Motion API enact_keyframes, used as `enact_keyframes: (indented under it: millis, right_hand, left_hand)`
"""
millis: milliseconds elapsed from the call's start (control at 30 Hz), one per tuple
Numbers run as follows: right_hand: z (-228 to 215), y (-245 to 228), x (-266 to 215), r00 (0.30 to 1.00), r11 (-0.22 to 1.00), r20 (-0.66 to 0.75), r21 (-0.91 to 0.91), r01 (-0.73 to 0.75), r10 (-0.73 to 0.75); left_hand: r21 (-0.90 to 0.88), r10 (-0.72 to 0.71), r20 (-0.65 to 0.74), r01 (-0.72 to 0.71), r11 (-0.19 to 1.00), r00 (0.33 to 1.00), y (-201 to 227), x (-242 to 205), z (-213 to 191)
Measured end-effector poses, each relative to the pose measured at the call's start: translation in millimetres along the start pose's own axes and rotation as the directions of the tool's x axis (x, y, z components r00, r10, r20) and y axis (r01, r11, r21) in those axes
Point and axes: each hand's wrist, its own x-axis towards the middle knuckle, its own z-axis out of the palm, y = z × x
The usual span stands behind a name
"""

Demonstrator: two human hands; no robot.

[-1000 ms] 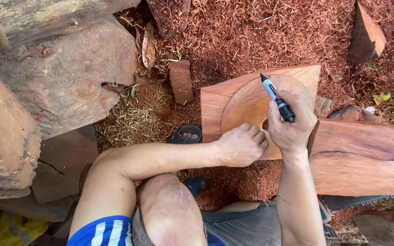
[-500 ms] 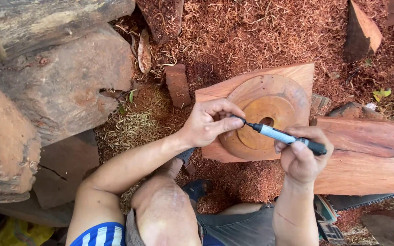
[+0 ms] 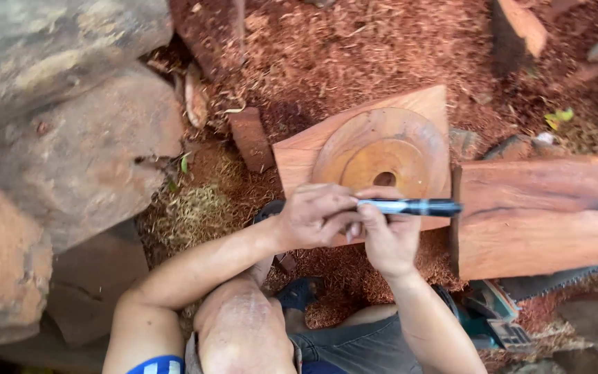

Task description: Marking wood pieces with a marker to prepare for cutting.

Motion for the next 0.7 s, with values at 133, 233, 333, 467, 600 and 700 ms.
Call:
enact_keyframes:
  millis: [133, 233, 333, 467, 600, 700]
  right_hand:
    - [-2, -24, 4, 0.985, 0.852, 0.088, -0.493, 0.175, -0.151]
    - [13, -45, 4, 0.973, 0.585, 0.228, -0.783, 0.209, -0.043]
    - [32, -54, 2, 0.932, 0.441, 0.359, -0.83, 0.342, -0.046]
    - [21, -38, -8, 0.902, 0.361, 0.393, -0.826, 0.432, -0.181]
    - [-47, -1, -35, 0.955, 0.811, 0.203, -0.582, -0.062, 0.219]
    - [-76, -3, -36, 0.891, 0.898, 0.177, -0.233, -0.374, 0.418]
  left_hand:
    - [0.083, -0.007, -0.017, 0.009, 0.996, 1.0, 26, 40, -23]
    - [0.1, -0.197, 0.009, 0.195, 0.976, 0.98, 33, 50, -35]
    - [0.086, -0.431, 0.141, 0.422, 0.902, 0.891, 31, 51, -35]
    - [-0.005, -0.336, 0.18, 0.343, 0.939, 0.924, 27, 40, -25]
    - [0.136, -0.034, -0.037, 0.039, 0.99, 0.999, 23, 30, -47]
    - [-0.493, -0.403, -0.554, 0.102, 0.864, 0.728, 29, 69, -117]
